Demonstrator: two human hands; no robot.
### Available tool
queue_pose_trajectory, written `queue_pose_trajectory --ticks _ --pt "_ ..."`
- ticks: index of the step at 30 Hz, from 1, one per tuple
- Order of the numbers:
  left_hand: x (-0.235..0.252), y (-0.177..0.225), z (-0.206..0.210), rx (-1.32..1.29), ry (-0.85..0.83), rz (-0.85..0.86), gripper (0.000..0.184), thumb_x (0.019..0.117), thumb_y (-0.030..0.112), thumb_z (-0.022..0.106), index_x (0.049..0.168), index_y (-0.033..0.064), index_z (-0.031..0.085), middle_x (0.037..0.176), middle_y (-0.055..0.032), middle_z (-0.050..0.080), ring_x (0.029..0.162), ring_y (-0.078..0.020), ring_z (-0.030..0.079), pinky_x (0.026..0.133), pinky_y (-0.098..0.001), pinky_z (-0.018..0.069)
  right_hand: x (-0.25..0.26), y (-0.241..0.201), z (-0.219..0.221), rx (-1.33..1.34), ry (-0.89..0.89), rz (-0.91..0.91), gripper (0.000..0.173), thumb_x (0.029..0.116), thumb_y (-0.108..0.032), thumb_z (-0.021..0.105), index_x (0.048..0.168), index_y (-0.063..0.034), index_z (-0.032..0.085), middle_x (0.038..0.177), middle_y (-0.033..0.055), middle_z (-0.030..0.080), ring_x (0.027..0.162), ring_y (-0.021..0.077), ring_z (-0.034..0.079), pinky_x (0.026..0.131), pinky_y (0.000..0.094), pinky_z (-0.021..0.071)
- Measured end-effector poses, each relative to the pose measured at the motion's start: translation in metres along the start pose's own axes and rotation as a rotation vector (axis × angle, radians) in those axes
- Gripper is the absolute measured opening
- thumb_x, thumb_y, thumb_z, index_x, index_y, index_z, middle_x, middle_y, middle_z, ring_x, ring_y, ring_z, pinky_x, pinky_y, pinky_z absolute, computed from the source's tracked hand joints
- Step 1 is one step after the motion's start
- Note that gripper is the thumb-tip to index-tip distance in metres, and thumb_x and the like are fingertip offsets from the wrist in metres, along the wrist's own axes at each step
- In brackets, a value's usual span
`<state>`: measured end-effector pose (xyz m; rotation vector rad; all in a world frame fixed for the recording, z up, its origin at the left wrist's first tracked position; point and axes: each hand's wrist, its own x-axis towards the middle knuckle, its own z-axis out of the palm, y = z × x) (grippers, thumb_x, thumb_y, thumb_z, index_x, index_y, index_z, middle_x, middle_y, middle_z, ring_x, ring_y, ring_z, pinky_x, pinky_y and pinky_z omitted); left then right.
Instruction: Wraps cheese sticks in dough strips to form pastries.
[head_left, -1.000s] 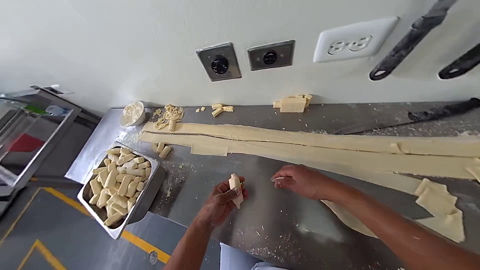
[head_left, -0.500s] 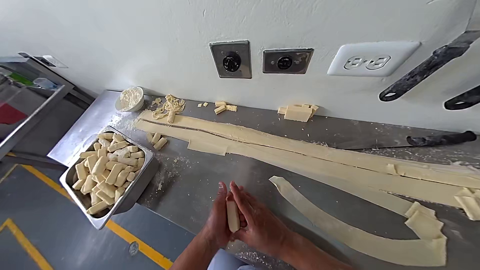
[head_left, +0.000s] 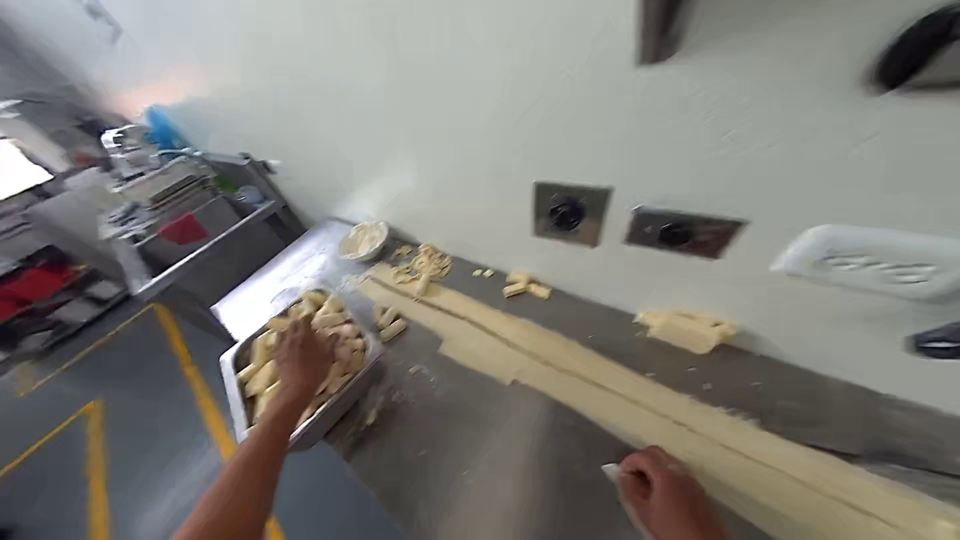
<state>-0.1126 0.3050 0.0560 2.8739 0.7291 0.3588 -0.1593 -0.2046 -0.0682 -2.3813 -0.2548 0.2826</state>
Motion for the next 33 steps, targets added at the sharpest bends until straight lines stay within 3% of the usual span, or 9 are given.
queue_pose_trajectory --ticks 3,6,10,13,16,19,23,28,33 --pt "-0.004 0.005 0.017 0.118 -0.009 0.105 0.041 0.0956 0.024 0.072 0.123 -0.0062 0.068 0.129 -0.0385 0.057 0.128 -0.0617 0.045 0.102 -0.0771 0.0341 0.000 -0.002 -0.021 0.215 0.041 0.029 0.024 0.0980 -0.013 0.062 0.111 0.0065 0.067 0.093 0.0205 0.071 0.084 0.0313 0.071 0.080 0.0476 0.0578" --pt "-0.042 0.035 0.025 -0.113 0.112 0.314 0.044 0.0915 0.011 0.074 0.127 -0.0132 0.062 0.131 -0.0423 0.054 0.126 -0.0666 0.044 0.101 -0.0811 0.0304 -0.005 -0.018 -0.052 0.324 0.006 -0.021 0.028 0.0995 -0.016 0.063 0.120 0.0035 0.065 0.094 0.0137 0.071 0.081 0.0215 0.068 0.077 0.0389 0.0578" --pt "-0.168 0.162 0.078 -0.871 -0.373 0.589 0.059 0.0920 0.034 0.072 0.134 -0.0047 0.061 0.134 -0.0170 0.065 0.124 -0.0259 0.064 0.106 -0.0432 0.0518 -0.011 -0.058 -0.074 0.380 -0.056 -0.133 0.028 0.0968 -0.014 0.067 0.120 0.0023 0.065 0.100 0.0105 0.071 0.083 0.0130 0.068 0.077 0.0285 0.0576" --pt "-0.261 0.243 0.116 -1.667 -0.761 0.319 0.039 0.0815 0.022 0.083 0.115 0.0077 0.072 0.110 0.0042 0.077 0.103 -0.0036 0.071 0.095 -0.0265 0.0579 -0.007 -0.072 -0.072 0.419 -0.121 -0.183 0.026 0.0948 -0.011 0.068 0.118 0.0012 0.068 0.099 0.0092 0.071 0.083 0.0090 0.067 0.076 0.0232 0.0567" --pt "-0.288 0.269 0.122 -1.758 -0.824 -0.051 0.018 0.0915 -0.005 0.062 0.090 0.0089 0.075 0.082 0.0085 0.077 0.079 0.0006 0.071 0.079 -0.0232 0.0597 0.018 -0.066 -0.078 0.363 -0.179 -0.111 0.027 0.0949 -0.014 0.069 0.118 0.0006 0.068 0.097 0.0086 0.070 0.082 0.0111 0.067 0.077 0.0258 0.0560" --pt "-0.282 0.269 0.122 -1.761 -0.921 -0.290 0.023 0.1026 -0.002 0.047 0.105 -0.0025 0.070 0.098 -0.0057 0.078 0.092 -0.0129 0.075 0.087 -0.0317 0.0610 0.072 -0.039 -0.090 -0.044 -0.070 -0.078 0.030 0.1023 -0.019 0.060 0.122 0.0018 0.069 0.110 0.0173 0.072 0.103 0.0285 0.070 0.094 0.0435 0.0558" --pt "-0.267 0.267 0.121 -1.834 -0.957 -0.550 0.029 0.1011 -0.008 0.046 0.129 -0.0029 0.050 0.115 -0.0137 0.075 0.097 -0.0241 0.076 0.081 -0.0361 0.0635 0.156 0.015 -0.101 -0.482 0.125 -0.116 0.033 0.0972 0.003 0.058 0.129 0.0082 0.065 0.134 0.0338 0.059 0.128 0.0552 0.051 0.102 0.0681 0.0441" --pt "-0.251 0.253 0.127 -1.765 -0.900 -0.766 0.020 0.1061 -0.001 0.043 0.123 -0.0050 0.053 0.113 -0.0164 0.074 0.092 -0.0254 0.076 0.077 -0.0372 0.0638 0.180 0.017 -0.102 -0.724 -0.001 -0.016 0.017 0.0937 0.011 0.059 0.108 0.0160 0.066 0.126 0.0332 0.060 0.123 0.0518 0.055 0.095 0.0615 0.0498" --pt "-0.237 0.244 0.136 -1.747 -0.739 -0.871 0.028 0.1123 0.014 0.033 0.119 -0.0042 0.052 0.104 -0.0158 0.075 0.092 -0.0224 0.076 0.079 -0.0341 0.0622 0.160 0.001 -0.093 -0.714 0.007 0.160 0.027 0.0872 0.006 0.069 0.111 0.0173 0.062 0.123 0.0340 0.058 0.116 0.0508 0.060 0.085 0.0590 0.0544"
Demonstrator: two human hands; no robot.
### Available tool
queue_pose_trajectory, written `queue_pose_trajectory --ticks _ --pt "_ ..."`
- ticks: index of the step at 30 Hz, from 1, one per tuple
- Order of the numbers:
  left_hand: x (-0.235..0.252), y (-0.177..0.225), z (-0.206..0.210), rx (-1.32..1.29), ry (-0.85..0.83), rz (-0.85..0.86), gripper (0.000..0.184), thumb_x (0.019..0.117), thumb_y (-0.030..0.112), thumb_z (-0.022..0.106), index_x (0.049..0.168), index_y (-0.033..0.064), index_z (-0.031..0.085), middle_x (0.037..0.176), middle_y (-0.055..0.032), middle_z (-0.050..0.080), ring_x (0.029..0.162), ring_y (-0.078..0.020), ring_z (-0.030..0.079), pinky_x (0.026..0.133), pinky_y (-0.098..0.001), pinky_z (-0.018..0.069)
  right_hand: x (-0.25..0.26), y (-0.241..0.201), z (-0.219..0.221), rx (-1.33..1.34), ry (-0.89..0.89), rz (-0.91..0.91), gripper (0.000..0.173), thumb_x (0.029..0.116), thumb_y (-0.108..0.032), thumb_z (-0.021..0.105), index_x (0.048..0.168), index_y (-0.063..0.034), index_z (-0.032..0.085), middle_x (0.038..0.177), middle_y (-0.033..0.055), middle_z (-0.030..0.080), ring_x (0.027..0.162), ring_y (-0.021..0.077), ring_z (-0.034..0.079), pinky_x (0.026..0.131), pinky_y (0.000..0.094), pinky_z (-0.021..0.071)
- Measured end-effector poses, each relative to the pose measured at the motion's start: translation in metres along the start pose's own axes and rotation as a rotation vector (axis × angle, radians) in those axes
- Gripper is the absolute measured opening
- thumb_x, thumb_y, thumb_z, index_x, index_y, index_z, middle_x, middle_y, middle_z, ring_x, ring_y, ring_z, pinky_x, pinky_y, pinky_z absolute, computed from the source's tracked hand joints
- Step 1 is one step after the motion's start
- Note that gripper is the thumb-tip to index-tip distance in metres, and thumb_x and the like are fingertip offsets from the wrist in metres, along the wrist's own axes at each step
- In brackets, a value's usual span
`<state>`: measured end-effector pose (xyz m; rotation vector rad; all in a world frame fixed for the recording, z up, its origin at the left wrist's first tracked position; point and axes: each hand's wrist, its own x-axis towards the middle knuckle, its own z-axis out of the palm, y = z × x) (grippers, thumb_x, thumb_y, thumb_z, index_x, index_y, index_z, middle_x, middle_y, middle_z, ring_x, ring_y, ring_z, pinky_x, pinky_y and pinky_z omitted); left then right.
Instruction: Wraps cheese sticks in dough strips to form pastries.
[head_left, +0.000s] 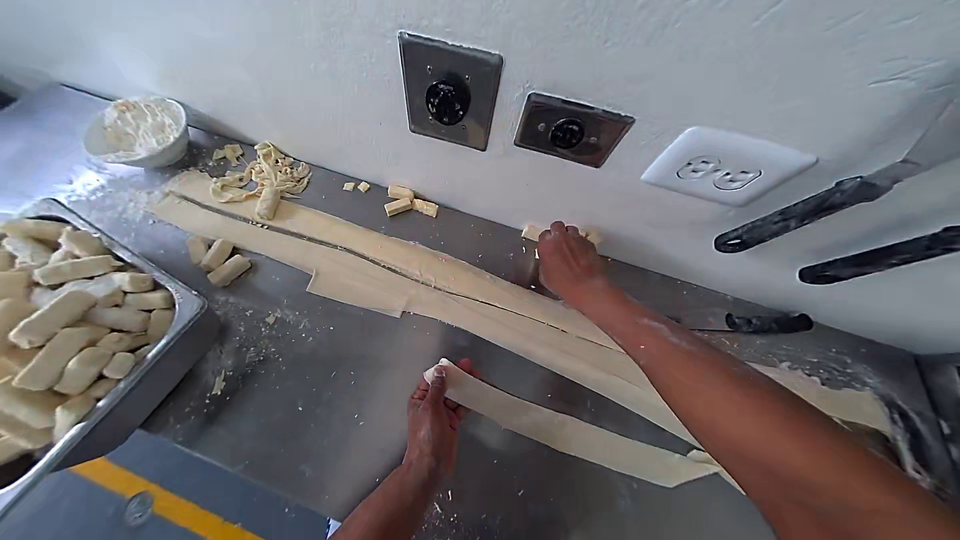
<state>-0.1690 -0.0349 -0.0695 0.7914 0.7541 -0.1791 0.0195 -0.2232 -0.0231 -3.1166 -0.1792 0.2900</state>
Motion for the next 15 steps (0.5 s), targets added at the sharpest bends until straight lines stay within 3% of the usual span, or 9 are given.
queue_pose_trajectory --ticks 4,7,10,11,13,15 --pt "0.009 0.005 -0.012 0.073 0.068 0.127 0.022 0.1090 0.004 0.040 0.126 -0.0052 0.051 0.104 -0.0143 0.075 0.090 -0.0192 0.075 0.078 -0.0315 0.0617 -0.018 0.004 0.002 0.137 -0.048 0.078 0.033 0.0931 -0.012 0.070 0.112 0.0147 0.063 0.115 0.0349 0.063 0.111 0.0516 0.063 0.089 0.0639 0.0503" --pt "0.011 0.004 -0.016 0.119 0.068 0.153 0.023 0.1092 0.005 0.039 0.129 -0.0027 0.049 0.108 -0.0121 0.074 0.091 -0.0172 0.075 0.077 -0.0309 0.0616 -0.044 0.024 0.001 0.448 0.103 0.146 0.032 0.0941 -0.013 0.067 0.115 0.0109 0.065 0.109 0.0321 0.066 0.110 0.0490 0.063 0.093 0.0640 0.0483" --pt "0.008 0.008 -0.017 0.103 0.097 0.151 0.023 0.1103 0.008 0.038 0.127 -0.0029 0.050 0.108 -0.0127 0.073 0.093 -0.0174 0.074 0.080 -0.0306 0.0608 -0.098 0.009 0.010 0.805 0.203 0.081 0.042 0.0972 -0.010 0.062 0.135 0.0070 0.057 0.110 0.0249 0.068 0.099 0.0381 0.067 0.088 0.0564 0.0537" --pt "0.008 0.009 -0.019 0.104 0.103 0.152 0.023 0.1101 0.007 0.039 0.128 -0.0037 0.050 0.108 -0.0134 0.073 0.093 -0.0175 0.074 0.080 -0.0307 0.0607 -0.122 -0.009 0.022 0.877 0.180 0.022 0.040 0.0982 -0.009 0.062 0.135 0.0055 0.058 0.110 0.0227 0.067 0.096 0.0343 0.067 0.086 0.0524 0.0557" --pt "0.007 0.009 -0.021 0.123 0.099 0.147 0.025 0.1097 0.006 0.040 0.130 -0.0052 0.048 0.111 -0.0145 0.072 0.093 -0.0174 0.073 0.080 -0.0306 0.0603 -0.165 -0.051 0.056 0.971 0.141 -0.071 0.028 0.0950 -0.007 0.062 0.121 0.0025 0.068 0.112 0.0188 0.066 0.095 0.0275 0.067 0.084 0.0433 0.0582" --pt "0.007 0.007 -0.024 0.138 0.081 0.152 0.025 0.1091 0.005 0.040 0.130 -0.0067 0.046 0.111 -0.0163 0.071 0.092 -0.0187 0.073 0.080 -0.0318 0.0602 -0.188 -0.089 0.085 1.010 0.189 -0.102 0.026 0.0904 -0.006 0.062 0.113 0.0020 0.073 0.112 0.0197 0.068 0.096 0.0264 0.069 0.084 0.0381 0.0587"
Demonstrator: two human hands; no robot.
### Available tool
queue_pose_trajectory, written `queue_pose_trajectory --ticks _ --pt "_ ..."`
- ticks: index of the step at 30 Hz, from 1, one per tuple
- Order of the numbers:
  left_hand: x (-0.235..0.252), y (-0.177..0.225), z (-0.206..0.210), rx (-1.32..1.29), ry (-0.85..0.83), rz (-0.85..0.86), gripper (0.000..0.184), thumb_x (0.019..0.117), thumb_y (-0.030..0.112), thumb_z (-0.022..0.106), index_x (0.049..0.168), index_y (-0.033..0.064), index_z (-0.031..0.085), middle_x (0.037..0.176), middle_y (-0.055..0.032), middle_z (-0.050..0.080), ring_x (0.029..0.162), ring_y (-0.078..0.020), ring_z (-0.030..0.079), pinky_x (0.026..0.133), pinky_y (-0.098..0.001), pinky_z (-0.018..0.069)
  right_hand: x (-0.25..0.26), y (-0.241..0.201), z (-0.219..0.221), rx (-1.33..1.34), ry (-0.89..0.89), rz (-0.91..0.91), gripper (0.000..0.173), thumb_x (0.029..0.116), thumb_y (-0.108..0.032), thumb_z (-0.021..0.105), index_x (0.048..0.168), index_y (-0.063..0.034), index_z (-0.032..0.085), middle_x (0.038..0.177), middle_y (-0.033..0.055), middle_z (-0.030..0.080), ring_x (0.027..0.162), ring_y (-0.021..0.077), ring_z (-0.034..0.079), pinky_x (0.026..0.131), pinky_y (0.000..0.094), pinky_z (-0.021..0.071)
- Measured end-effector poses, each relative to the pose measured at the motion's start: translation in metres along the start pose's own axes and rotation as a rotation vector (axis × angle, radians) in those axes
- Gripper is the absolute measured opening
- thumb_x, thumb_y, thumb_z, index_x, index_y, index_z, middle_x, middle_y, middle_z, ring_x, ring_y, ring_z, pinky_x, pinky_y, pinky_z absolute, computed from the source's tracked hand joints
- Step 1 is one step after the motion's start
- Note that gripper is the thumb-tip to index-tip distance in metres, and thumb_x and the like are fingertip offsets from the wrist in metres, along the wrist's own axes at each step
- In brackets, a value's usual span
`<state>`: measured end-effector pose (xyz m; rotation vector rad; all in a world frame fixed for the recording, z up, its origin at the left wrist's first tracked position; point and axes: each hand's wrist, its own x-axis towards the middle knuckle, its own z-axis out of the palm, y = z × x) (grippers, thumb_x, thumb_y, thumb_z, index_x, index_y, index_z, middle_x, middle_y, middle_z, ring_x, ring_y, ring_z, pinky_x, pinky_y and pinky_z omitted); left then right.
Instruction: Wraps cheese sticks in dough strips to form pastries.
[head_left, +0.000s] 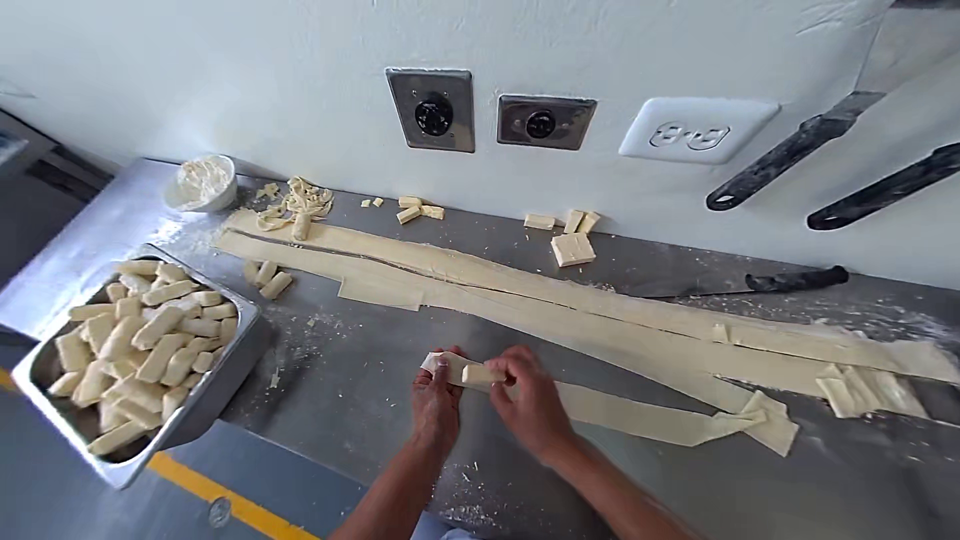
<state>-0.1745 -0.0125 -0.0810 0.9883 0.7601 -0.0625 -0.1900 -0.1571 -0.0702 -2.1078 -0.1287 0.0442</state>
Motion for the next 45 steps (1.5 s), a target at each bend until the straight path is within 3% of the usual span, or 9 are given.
queue_pose_trajectory --ticks 10,13,15,21,25,28,36,39,45 --pt "0.007 0.011 -0.011 0.249 -0.085 0.376 0.015 0.1038 0.002 0.050 0.104 -0.0108 0.059 0.102 -0.0156 0.075 0.097 -0.0174 0.073 0.088 -0.0319 0.0585 0.007 0.013 0.037 -0.164 0.045 -0.138 0.060 0.0868 -0.002 0.069 0.143 0.0087 0.052 0.102 0.0178 0.073 0.097 0.0353 0.070 0.096 0.0468 0.0544" --pt "0.001 -0.022 -0.015 0.695 -0.386 0.748 0.017 0.0887 0.007 0.065 0.092 -0.0034 0.077 0.123 -0.0181 0.072 0.136 -0.0367 0.053 0.122 -0.0531 0.0277 0.006 0.020 0.034 -0.148 0.084 -0.126 0.064 0.0860 0.001 0.067 0.146 0.0108 0.047 0.103 0.0172 0.073 0.100 0.0350 0.069 0.098 0.0460 0.0533" --pt "0.007 -0.036 -0.018 1.020 -0.412 0.955 0.020 0.0897 0.021 0.068 0.091 0.0067 0.082 0.132 -0.0175 0.067 0.139 -0.0511 0.045 0.117 -0.0720 0.0188 0.004 0.029 0.025 -0.173 0.110 -0.148 0.067 0.0839 0.003 0.068 0.147 0.0105 0.046 0.105 0.0148 0.074 0.104 0.0333 0.068 0.100 0.0442 0.0526" --pt "0.014 -0.018 -0.021 0.990 -0.385 1.100 0.013 0.0848 0.003 0.068 0.092 -0.0020 0.078 0.114 -0.0211 0.074 0.116 -0.0409 0.067 0.103 -0.0502 0.0515 0.036 0.017 -0.012 0.040 -0.399 -0.026 0.071 0.0945 -0.006 0.068 0.156 0.0030 0.034 0.147 0.0189 0.055 0.138 0.0285 0.052 0.118 0.0387 0.0384" --pt "0.017 0.014 -0.030 0.827 -0.262 1.117 0.029 0.0814 0.002 0.073 0.102 -0.0127 0.060 0.107 -0.0240 0.072 0.102 -0.0240 0.072 0.088 -0.0332 0.0584 0.089 -0.001 -0.004 0.224 -0.839 0.198 0.036 0.1001 -0.012 0.066 0.130 0.0057 0.058 0.109 0.0158 0.069 0.089 0.0184 0.068 0.086 0.0369 0.0560" --pt "0.035 0.022 -0.047 1.064 -0.215 1.108 0.023 0.0808 0.002 0.077 0.094 -0.0126 0.066 0.108 -0.0277 0.071 0.105 -0.0385 0.070 0.092 -0.0474 0.0561 0.101 -0.004 -0.018 0.075 -1.095 0.305 0.029 0.1081 -0.020 0.053 0.114 0.0064 0.063 0.096 0.0135 0.071 0.074 0.0171 0.068 0.076 0.0373 0.0567" --pt "0.038 0.030 -0.073 1.322 -0.362 1.185 0.022 0.0917 0.006 0.062 0.105 -0.0059 0.075 0.100 -0.0186 0.075 0.094 -0.0340 0.074 0.089 -0.0444 0.0587 0.025 0.005 -0.081 0.258 -1.243 0.441 0.025 0.1106 -0.021 0.046 0.112 -0.0009 0.060 0.100 0.0088 0.075 0.076 0.0161 0.073 0.073 0.0336 0.0602" --pt "0.040 0.017 -0.077 1.307 -0.396 1.152 0.040 0.0934 0.011 0.062 0.123 -0.0156 0.065 0.125 -0.0281 0.067 0.120 -0.0473 0.064 0.107 -0.0609 0.0452 0.000 0.005 -0.074 0.442 -1.196 0.438 0.022 0.1105 -0.019 0.046 0.114 -0.0028 0.060 0.101 0.0064 0.076 0.081 0.0152 0.075 0.078 0.0324 0.0610" --pt "0.034 0.000 -0.070 1.285 -0.372 1.287 0.026 0.0928 0.001 0.059 0.110 -0.0118 0.073 0.119 -0.0275 0.070 0.115 -0.0459 0.067 0.103 -0.0541 0.0517 -0.022 -0.001 -0.068 0.279 -1.136 0.327 0.026 0.1097 -0.021 0.050 0.110 0.0018 0.062 0.102 0.0100 0.073 0.088 0.0160 0.072 0.083 0.0347 0.0576"
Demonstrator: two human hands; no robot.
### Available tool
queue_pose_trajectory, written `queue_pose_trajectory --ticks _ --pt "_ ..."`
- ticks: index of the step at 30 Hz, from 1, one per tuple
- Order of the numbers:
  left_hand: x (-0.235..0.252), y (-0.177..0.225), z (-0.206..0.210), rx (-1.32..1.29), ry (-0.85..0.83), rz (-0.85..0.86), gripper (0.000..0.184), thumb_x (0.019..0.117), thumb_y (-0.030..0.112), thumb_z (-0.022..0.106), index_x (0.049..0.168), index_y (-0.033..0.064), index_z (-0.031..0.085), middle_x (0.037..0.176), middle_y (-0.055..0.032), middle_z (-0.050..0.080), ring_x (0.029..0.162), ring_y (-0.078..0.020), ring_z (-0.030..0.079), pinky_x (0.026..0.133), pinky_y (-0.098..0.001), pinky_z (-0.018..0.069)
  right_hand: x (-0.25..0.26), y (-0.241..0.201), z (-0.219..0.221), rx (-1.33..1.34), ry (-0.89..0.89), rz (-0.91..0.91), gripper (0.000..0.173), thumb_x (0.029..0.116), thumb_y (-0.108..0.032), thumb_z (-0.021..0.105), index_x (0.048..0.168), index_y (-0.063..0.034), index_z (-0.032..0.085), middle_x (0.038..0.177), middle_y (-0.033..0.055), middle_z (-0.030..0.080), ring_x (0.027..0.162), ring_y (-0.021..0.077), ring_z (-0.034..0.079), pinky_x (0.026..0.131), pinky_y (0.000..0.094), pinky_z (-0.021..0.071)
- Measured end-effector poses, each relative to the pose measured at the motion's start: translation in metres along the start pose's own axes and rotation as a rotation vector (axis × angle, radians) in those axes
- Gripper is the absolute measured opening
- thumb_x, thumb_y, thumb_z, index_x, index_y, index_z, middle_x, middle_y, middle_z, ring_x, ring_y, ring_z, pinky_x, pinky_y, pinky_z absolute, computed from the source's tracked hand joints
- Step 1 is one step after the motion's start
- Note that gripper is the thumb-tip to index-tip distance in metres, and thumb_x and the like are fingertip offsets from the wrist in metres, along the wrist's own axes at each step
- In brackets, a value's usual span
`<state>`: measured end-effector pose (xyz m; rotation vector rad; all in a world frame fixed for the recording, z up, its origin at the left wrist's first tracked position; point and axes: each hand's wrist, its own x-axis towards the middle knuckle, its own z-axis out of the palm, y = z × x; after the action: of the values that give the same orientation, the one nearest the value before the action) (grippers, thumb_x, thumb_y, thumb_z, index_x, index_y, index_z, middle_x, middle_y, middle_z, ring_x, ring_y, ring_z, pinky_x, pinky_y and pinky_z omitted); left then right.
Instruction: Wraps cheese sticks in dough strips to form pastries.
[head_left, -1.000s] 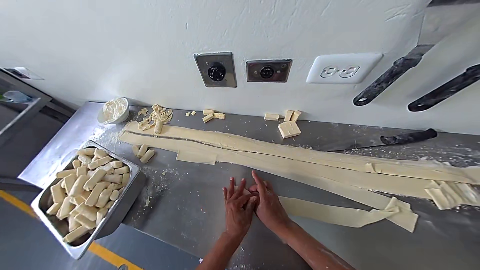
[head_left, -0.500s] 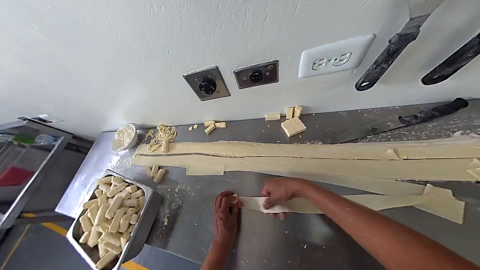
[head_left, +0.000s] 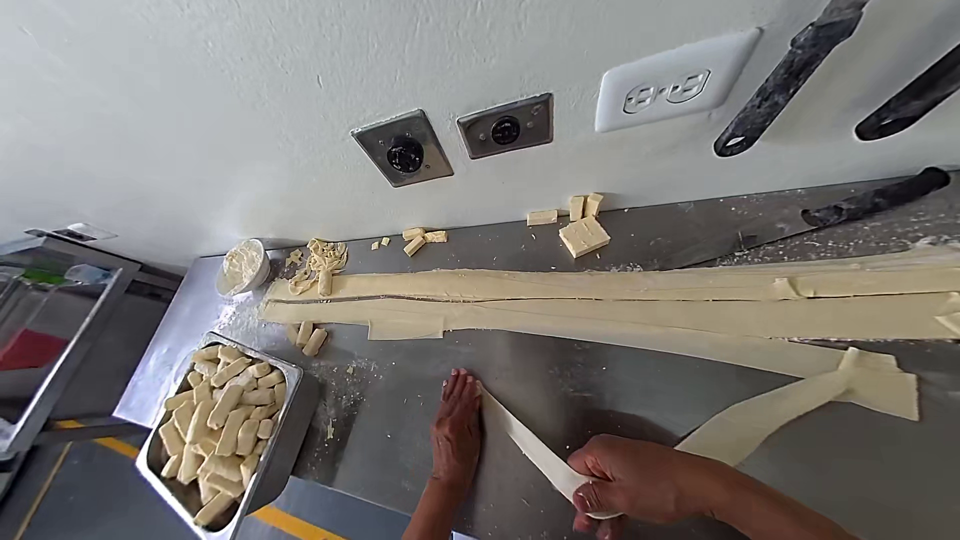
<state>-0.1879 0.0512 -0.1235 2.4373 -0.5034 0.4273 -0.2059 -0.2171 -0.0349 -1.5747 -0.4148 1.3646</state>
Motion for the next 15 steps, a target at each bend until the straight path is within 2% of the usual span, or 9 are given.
queue_pose_trajectory --ticks 2,3,5,7,9,12,15 --pt "-0.003 0.007 -0.005 -0.026 -0.090 0.027 0.029 0.0941 0.001 0.055 0.114 -0.0107 0.072 0.123 -0.0264 0.069 0.118 -0.0443 0.066 0.104 -0.0523 0.0514 -0.006 -0.008 0.001 -0.299 0.045 0.099 0.033 0.1088 -0.024 0.052 0.104 0.0059 0.064 0.095 0.0198 0.068 0.089 0.0313 0.066 0.083 0.0508 0.0487" --pt "-0.002 0.006 -0.009 -0.062 -0.124 0.003 0.029 0.0946 -0.001 0.054 0.114 -0.0104 0.072 0.124 -0.0255 0.069 0.117 -0.0414 0.067 0.102 -0.0499 0.0532 -0.006 -0.012 0.002 -0.376 0.040 0.127 0.034 0.1089 -0.025 0.051 0.104 0.0058 0.065 0.096 0.0217 0.067 0.092 0.0354 0.065 0.085 0.0547 0.0473" --pt "0.001 0.002 -0.014 -0.092 -0.109 -0.043 0.029 0.0929 0.001 0.059 0.116 -0.0126 0.070 0.121 -0.0259 0.070 0.114 -0.0406 0.069 0.101 -0.0512 0.0539 -0.003 -0.017 0.006 -0.415 0.029 0.109 0.034 0.1093 -0.025 0.050 0.105 0.0052 0.066 0.098 0.0212 0.069 0.094 0.0355 0.066 0.086 0.0548 0.0481" --pt "0.001 0.001 -0.009 -0.097 -0.071 -0.070 0.035 0.0894 0.007 0.065 0.117 -0.0152 0.068 0.121 -0.0285 0.069 0.116 -0.0439 0.067 0.104 -0.0561 0.0498 0.002 -0.021 0.010 -0.436 0.036 0.081 0.034 0.1092 -0.025 0.050 0.104 0.0057 0.065 0.096 0.0222 0.068 0.094 0.0370 0.065 0.085 0.0555 0.0473" --pt "0.006 0.007 -0.003 -0.125 -0.047 -0.078 0.028 0.0873 0.004 0.067 0.110 -0.0108 0.074 0.115 -0.0252 0.072 0.111 -0.0404 0.070 0.101 -0.0522 0.0537 0.007 -0.022 0.016 -0.459 0.053 0.067 0.035 0.1089 -0.026 0.051 0.104 0.0054 0.064 0.093 0.0230 0.066 0.094 0.0388 0.065 0.084 0.0567 0.0473" --pt "0.012 0.015 0.006 -0.105 -0.023 -0.058 0.021 0.0890 -0.005 0.062 0.104 -0.0085 0.076 0.114 -0.0256 0.073 0.109 -0.0417 0.071 0.098 -0.0515 0.0559 0.011 -0.016 0.027 -0.466 0.029 0.076 0.035 0.1087 -0.028 0.052 0.107 0.0060 0.062 0.092 0.0251 0.063 0.093 0.0414 0.064 0.083 0.0573 0.0474" --pt "0.004 0.024 0.005 -0.124 -0.130 0.053 0.027 0.0910 -0.006 0.054 0.107 -0.0078 0.076 0.120 -0.0248 0.071 0.116 -0.0424 0.068 0.101 -0.0507 0.0537 0.012 -0.005 0.031 -0.369 0.046 0.021 0.033 0.1084 -0.023 0.052 0.105 0.0076 0.062 0.092 0.0249 0.065 0.091 0.0389 0.066 0.082 0.0545 0.0486"
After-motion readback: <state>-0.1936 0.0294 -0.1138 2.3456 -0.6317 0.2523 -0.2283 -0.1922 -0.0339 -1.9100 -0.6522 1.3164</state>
